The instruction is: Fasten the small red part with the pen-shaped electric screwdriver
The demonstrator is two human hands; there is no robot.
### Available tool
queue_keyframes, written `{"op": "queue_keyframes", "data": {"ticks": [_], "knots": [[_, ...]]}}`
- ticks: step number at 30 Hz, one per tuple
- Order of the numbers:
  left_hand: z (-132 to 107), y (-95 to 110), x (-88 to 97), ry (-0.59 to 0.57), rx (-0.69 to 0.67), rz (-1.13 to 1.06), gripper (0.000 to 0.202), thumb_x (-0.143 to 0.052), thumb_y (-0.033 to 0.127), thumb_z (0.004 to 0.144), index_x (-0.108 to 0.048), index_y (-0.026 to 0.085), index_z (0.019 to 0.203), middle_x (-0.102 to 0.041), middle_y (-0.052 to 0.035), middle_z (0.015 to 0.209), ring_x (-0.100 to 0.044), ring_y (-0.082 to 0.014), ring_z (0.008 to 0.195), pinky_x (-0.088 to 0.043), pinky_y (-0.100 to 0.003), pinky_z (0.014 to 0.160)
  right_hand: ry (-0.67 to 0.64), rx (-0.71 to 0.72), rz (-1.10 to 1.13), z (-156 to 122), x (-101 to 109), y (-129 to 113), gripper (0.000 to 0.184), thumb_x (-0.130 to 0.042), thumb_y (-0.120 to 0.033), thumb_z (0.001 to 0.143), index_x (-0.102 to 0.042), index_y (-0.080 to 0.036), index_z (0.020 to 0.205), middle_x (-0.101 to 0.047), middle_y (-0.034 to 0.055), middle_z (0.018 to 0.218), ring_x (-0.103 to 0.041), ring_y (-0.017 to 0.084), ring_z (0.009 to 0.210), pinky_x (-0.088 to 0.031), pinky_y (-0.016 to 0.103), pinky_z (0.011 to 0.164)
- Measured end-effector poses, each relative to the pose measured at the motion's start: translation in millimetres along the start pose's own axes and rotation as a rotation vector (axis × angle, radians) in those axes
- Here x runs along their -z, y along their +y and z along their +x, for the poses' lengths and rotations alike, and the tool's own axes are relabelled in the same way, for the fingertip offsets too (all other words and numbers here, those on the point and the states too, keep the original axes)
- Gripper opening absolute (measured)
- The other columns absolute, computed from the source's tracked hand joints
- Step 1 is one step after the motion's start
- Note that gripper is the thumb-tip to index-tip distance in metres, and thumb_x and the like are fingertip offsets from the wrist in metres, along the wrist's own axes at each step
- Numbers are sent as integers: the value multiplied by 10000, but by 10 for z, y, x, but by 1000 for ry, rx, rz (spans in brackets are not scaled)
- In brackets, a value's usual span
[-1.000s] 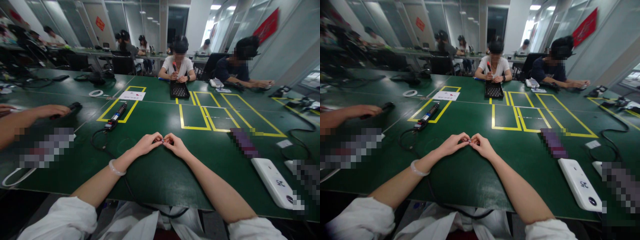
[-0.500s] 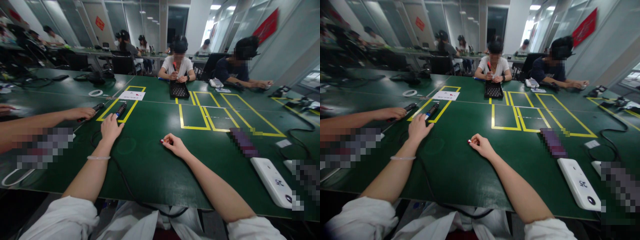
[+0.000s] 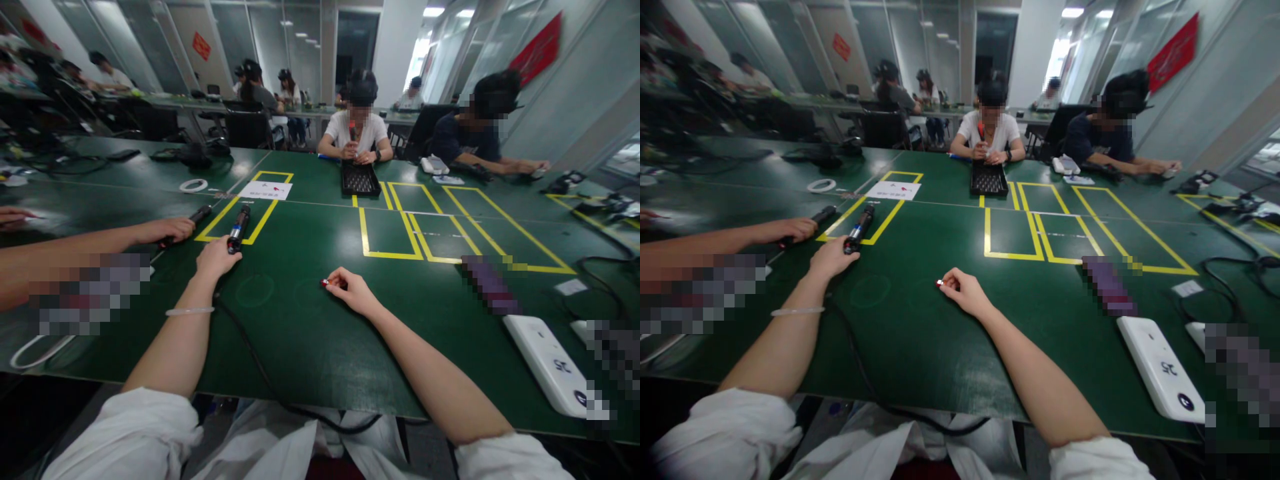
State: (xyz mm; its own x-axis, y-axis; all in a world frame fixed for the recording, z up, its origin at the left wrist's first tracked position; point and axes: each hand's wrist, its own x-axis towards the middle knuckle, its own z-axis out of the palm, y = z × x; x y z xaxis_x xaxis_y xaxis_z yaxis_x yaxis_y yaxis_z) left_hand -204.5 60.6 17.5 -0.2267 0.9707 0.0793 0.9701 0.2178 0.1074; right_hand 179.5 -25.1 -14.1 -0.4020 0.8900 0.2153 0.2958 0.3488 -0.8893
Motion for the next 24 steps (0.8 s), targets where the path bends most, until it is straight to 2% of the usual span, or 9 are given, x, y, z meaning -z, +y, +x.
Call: {"op": "queue_keyframes", "data": {"ticks": [4,8,18,24], "knots": [[-103,178,-1,29,-39,12,579,-585,479,758,-539,177,1250,-609,-175,1186,-606,-343,1018,-492,-411,793,0,1,12,2,-8,13,162,-617,-312,838,-583,-173,913,-586,-13,746,-532,114,661,-441,245,663],[-249,443,-18,21,-133,17,587,-583,484,762,-530,173,1256,-604,-168,1170,-601,-332,1018,-489,-390,792,-3,6,15,4,-12,32,178,-609,-329,848,-584,-172,928,-581,-13,748,-528,113,660,-438,243,659],[-887,1285,-47,41,-529,-28,600,-563,400,796,-442,178,1341,-550,-150,1220,-531,-309,1069,-485,-376,796,45,30,-45,9,-13,39,164,-595,-330,862,-573,-178,921,-599,-3,755,-534,116,646,-443,241,647],[-1228,1562,-30,40,-683,-57,614,-579,337,796,-402,184,1364,-543,-120,1215,-509,-269,1072,-461,-370,887,70,35,-154,19,-15,42,107,-596,-267,851,-560,-184,907,-579,-23,723,-538,112,625,-424,224,617]]}}
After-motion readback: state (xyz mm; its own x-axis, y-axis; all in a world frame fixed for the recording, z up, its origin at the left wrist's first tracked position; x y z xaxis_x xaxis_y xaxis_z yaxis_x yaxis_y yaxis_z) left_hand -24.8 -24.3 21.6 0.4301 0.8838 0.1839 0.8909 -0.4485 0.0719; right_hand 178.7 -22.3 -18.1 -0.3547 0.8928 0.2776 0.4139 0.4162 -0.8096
